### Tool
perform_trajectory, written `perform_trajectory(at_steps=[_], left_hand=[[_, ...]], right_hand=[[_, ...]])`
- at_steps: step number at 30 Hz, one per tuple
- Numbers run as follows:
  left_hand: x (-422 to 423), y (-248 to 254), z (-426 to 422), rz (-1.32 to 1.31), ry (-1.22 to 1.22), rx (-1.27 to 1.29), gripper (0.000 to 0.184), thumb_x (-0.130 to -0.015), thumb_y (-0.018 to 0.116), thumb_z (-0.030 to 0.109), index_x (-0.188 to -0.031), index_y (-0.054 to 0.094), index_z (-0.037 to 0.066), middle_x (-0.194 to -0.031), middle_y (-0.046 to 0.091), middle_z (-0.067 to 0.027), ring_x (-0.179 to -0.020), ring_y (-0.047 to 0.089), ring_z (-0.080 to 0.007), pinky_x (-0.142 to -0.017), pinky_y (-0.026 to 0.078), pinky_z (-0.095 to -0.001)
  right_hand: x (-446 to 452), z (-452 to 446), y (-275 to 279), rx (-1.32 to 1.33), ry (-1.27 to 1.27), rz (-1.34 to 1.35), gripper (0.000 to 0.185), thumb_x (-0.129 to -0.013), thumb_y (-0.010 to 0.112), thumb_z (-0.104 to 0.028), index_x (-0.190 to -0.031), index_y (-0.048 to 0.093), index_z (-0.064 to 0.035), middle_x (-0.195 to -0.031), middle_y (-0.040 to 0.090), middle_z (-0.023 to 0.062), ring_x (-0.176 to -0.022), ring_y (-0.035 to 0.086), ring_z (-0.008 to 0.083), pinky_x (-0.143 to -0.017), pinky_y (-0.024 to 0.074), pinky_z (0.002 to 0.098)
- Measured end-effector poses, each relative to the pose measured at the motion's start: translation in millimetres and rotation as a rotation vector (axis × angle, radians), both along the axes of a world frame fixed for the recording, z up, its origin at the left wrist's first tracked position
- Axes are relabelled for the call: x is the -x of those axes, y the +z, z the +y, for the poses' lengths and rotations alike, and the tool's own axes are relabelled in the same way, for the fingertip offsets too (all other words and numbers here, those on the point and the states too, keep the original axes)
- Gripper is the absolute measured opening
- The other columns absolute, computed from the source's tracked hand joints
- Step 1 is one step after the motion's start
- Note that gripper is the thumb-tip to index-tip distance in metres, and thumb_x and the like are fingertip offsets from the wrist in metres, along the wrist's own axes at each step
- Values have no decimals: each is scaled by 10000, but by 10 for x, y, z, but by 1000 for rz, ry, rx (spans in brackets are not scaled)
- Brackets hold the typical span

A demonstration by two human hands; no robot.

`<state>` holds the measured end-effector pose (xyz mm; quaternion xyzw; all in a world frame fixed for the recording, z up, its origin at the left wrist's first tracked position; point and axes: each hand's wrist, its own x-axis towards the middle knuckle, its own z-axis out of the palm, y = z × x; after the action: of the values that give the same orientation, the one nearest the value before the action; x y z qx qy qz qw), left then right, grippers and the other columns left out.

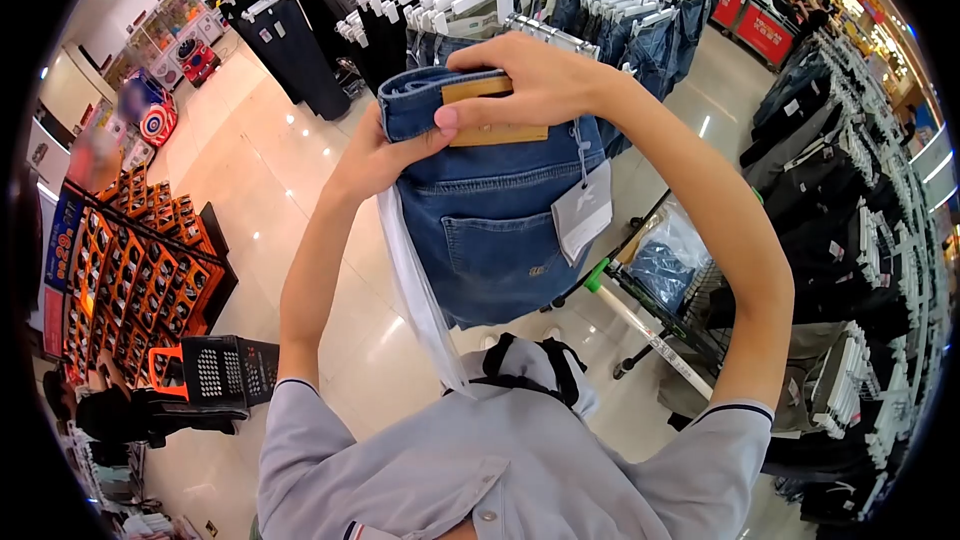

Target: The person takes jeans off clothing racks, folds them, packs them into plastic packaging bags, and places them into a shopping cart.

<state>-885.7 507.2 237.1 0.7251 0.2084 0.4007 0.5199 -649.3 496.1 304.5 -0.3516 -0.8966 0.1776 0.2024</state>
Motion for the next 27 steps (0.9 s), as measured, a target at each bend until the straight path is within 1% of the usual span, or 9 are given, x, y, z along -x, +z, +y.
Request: perform_trajectory(at_steps=[3, 7, 9, 16, 18, 20, 23, 26, 27], left_hand=[[1, 65, -60, 37, 13, 8, 326, -921, 788, 262, -1129, 747, 15, -963, 728, 14, -883, 618, -48, -813, 506, -241], [15, 69, -56, 66, 85, -9, 319, -926, 784, 266, -1105, 752, 4, -935, 725, 20, -846, 615, -39, -765, 508, -224], [-3, 73, -44, -30, 111, 11, 283, -944, 763, 235, -1103, 752, 1, -950, 742, 4, -856, 637, -42, -762, 522, -217], [-1, 69, 48, 8, 125, 94, 271, -946, 758, 216, -1117, 750, 5, -981, 755, -19, -878, 672, -67, -801, 546, -244], [15, 31, 97, 27, 113, 67, 267, -946, 757, 210, -1114, 748, 3, -994, 754, -21, -885, 672, -68, -803, 545, -244], [34, -24, 153, 46, 102, 43, 262, -945, 757, 204, -1110, 746, 0, -1007, 753, -23, -892, 673, -69, -806, 545, -244], [50, -170, 240, 81, 158, -79, 219, -933, 758, 135, -1102, 742, -2, -1002, 751, -37, -878, 669, -74, -818, 548, -251], [200, -406, 355, -160, 298, -289, 268, -1000, 669, 254, -1063, 741, 3, -977, 741, -58, -772, 625, -48, -704, 515, -226], [352, -475, 374, -102, 345, -72, 399, -1025, 588, 360, -989, 743, -5, -886, 727, -61, -664, 560, -42, -605, 442, -219]], right_hand=[[-4, 42, -29, -82, -29, -5, 449, -883, 763, -395, -1028, 687, 24, -833, 695, 125, -717, 616, 210, -701, 497, 322], [-2, -51, 1, -124, -86, 31, 450, -881, 764, -417, -996, 697, 13, -736, 661, 121, -631, 598, 206, -637, 486, 307], [23, -107, 116, -186, -137, -132, 485, -873, 769, -458, -979, 712, 11, -659, 623, 124, -560, 587, 203, -576, 466, 309], [-16, 11, -13, -214, -182, -80, 515, -801, 837, -480, -1004, 742, -16, -630, 622, 110, -535, 592, 230, -551, 457, 317], [-17, 49, -106, -225, -172, -30, 501, -791, 847, -471, -963, 735, -13, -621, 610, 107, -529, 576, 242, -552, 454, 319], [9, 23, -133, -234, -198, -14, 648, -757, 793, -650, -801, 694, -10, -576, 586, 116, -514, 589, 260, -521, 462, 345], [-51, 18, -160, -289, -209, 40, 602, -761, 818, -595, -778, 673, -12, -576, 580, 130, -515, 586, 286, -518, 460, 350], [-199, -38, -53, -400, -247, -2, 576, -768, 828, -560, -746, 647, -14, -557, 558, 143, -517, 578, 322, -515, 458, 356], [-273, -27, -40, -454, -245, 8, 583, -772, 826, -564, -712, 623, -21, -548, 539, 145, -523, 578, 338, -511, 452, 363]])
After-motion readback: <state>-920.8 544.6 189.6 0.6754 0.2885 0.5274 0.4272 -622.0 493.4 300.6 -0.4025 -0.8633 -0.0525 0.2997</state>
